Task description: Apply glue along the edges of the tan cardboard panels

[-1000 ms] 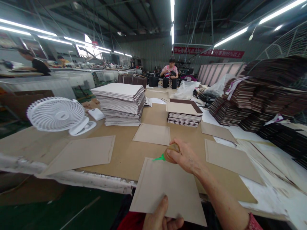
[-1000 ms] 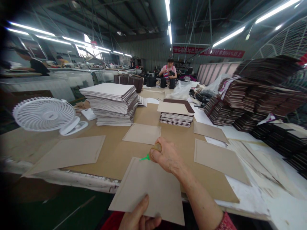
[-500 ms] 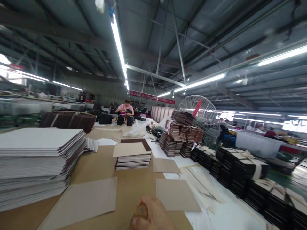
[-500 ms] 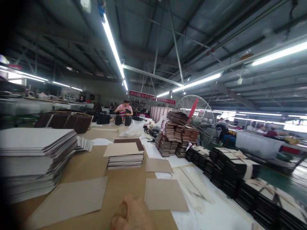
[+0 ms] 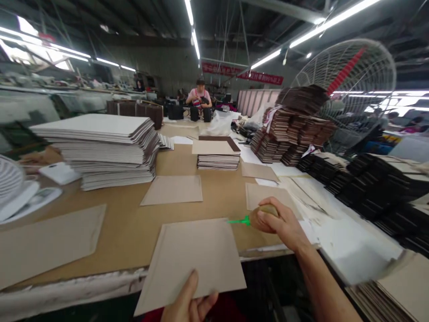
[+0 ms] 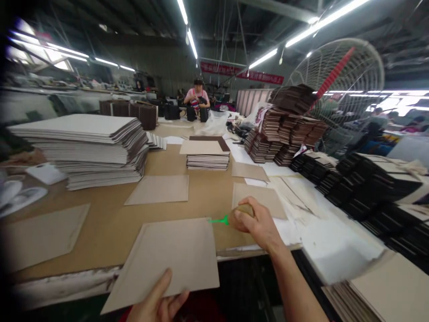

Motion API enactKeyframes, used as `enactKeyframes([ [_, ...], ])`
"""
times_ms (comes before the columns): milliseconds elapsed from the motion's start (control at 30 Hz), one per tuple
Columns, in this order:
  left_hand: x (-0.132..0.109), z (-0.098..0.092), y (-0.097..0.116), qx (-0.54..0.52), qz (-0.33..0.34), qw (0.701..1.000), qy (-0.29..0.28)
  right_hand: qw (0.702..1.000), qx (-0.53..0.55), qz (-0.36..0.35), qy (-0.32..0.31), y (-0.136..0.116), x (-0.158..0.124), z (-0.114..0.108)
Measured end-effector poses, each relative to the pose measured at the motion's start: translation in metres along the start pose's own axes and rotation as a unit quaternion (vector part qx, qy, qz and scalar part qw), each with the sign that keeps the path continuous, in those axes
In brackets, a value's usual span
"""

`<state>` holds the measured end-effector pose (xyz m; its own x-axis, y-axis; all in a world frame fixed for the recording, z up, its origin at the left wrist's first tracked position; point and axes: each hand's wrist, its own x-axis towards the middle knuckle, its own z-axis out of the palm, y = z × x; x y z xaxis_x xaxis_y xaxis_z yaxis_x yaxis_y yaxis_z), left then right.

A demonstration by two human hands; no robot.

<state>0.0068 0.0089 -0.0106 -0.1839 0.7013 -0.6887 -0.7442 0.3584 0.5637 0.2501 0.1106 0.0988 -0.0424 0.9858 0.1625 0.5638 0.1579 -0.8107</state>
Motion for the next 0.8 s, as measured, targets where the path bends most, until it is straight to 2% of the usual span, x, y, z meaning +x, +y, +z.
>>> enactKeyframes([
  [100,0.002,0.002,0.002,0.001,0.037,0.998,-0.045,1.0,-0.016,-0.001,-0.005,0.004,-0.002,-0.001],
  [167,0.001,0.006,0.005,0.003,0.04,0.998,-0.055,1.0,-0.028,-0.005,-0.005,0.005,-0.001,0.001],
  [400,-0.007,0.009,0.009,0.01,0.021,0.999,-0.041,0.996,-0.088,-0.016,-0.015,0.001,0.006,0.006],
  [633,-0.005,0.01,0.01,0.012,0.002,0.999,-0.041,0.987,-0.146,-0.029,-0.068,-0.02,0.005,-0.003],
  [800,-0.008,0.011,0.011,0.017,-0.002,0.998,-0.053,0.984,-0.168,-0.044,-0.041,-0.022,0.014,0.005],
])
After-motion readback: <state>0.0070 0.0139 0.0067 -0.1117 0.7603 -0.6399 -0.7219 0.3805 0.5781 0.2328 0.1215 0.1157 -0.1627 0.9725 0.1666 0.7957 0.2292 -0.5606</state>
